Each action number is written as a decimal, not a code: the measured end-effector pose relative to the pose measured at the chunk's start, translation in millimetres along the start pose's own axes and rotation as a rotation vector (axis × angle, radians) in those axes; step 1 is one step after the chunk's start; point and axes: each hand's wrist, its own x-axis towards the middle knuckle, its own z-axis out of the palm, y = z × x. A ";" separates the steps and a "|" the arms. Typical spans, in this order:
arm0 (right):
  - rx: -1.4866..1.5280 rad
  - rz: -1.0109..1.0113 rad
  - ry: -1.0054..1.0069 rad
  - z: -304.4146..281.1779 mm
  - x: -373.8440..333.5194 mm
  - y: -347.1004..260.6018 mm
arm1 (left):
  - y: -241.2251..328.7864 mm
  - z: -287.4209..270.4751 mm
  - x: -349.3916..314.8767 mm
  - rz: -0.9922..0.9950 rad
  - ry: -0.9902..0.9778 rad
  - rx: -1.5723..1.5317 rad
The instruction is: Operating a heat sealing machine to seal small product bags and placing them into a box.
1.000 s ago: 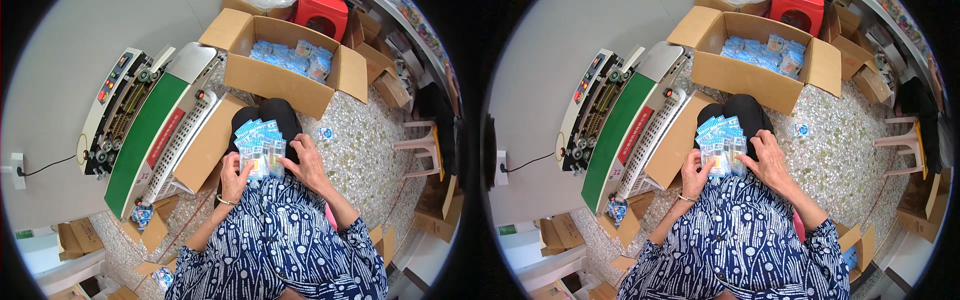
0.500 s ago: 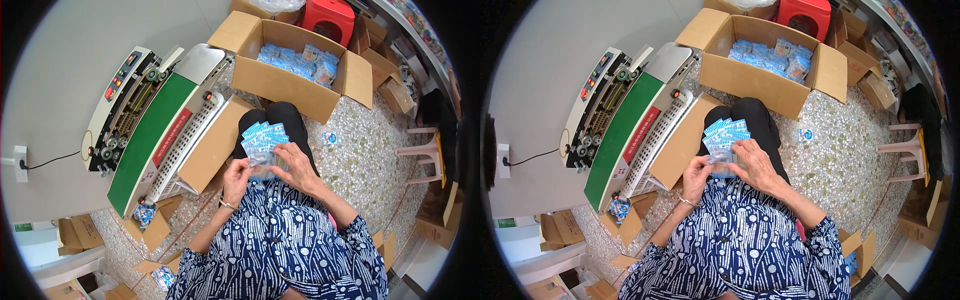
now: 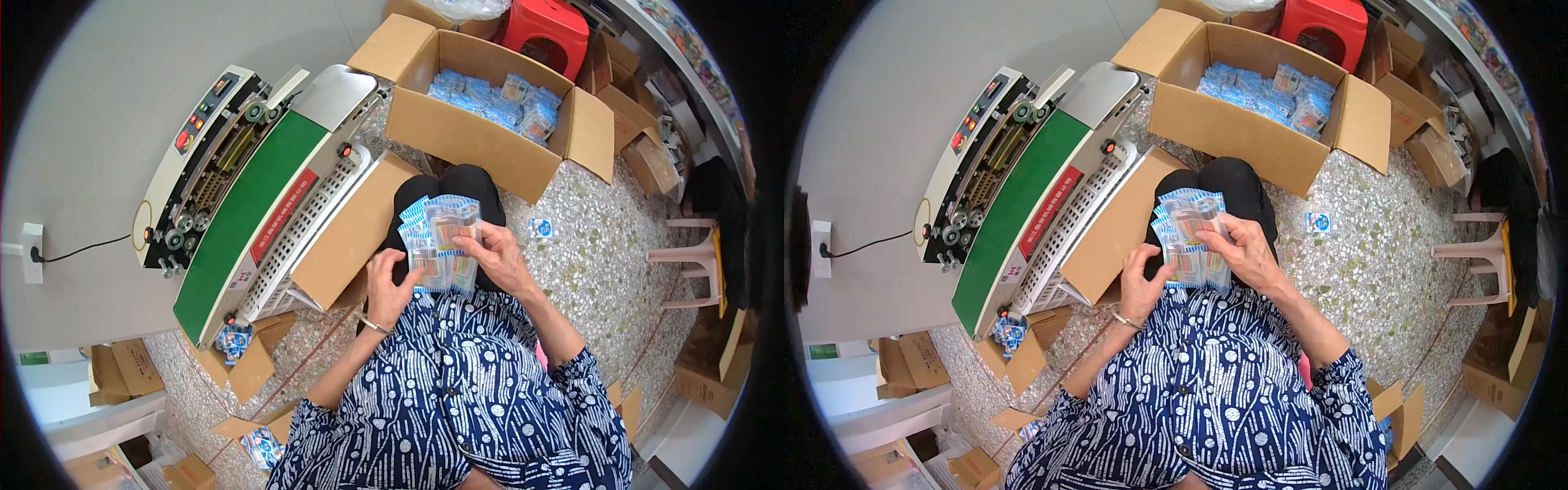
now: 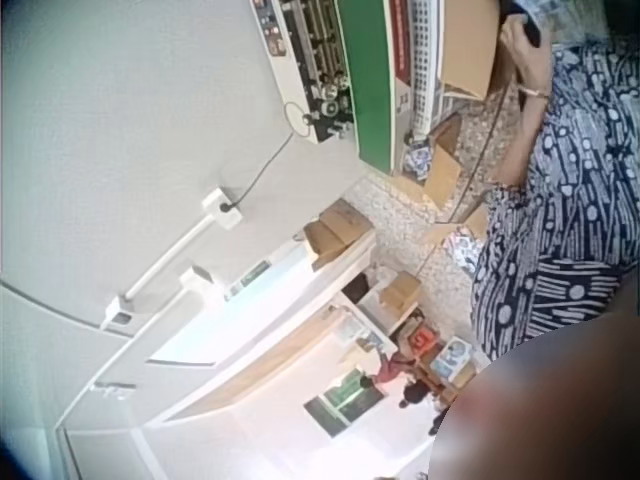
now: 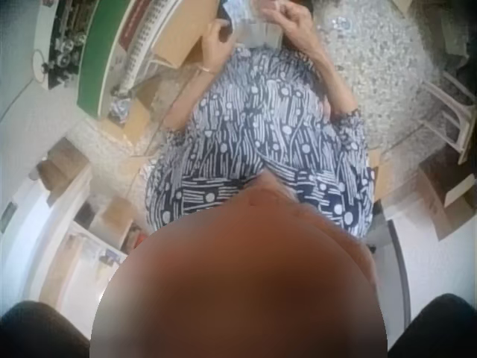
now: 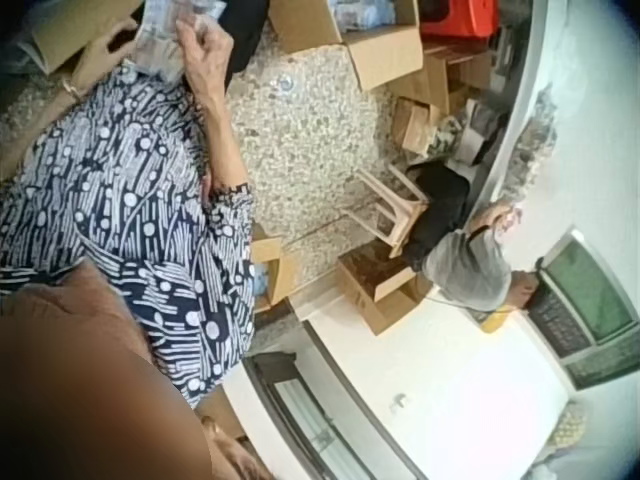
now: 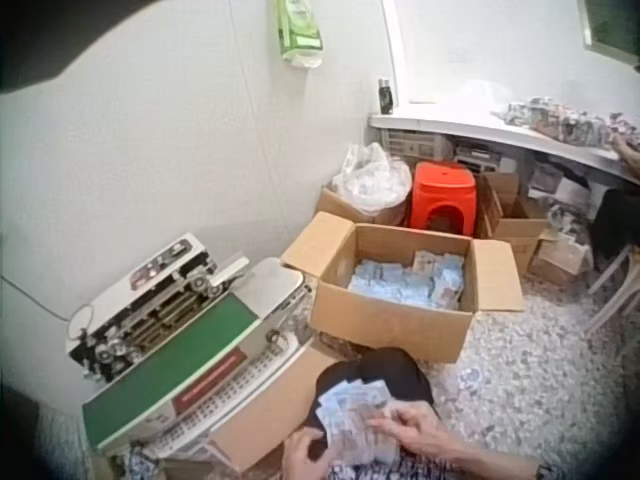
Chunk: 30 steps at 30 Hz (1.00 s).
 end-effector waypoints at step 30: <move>0.423 -0.016 0.000 -24.0 34.6 -10.1 | 10.1 -5.1 27.4 -0.553 -0.118 -1.012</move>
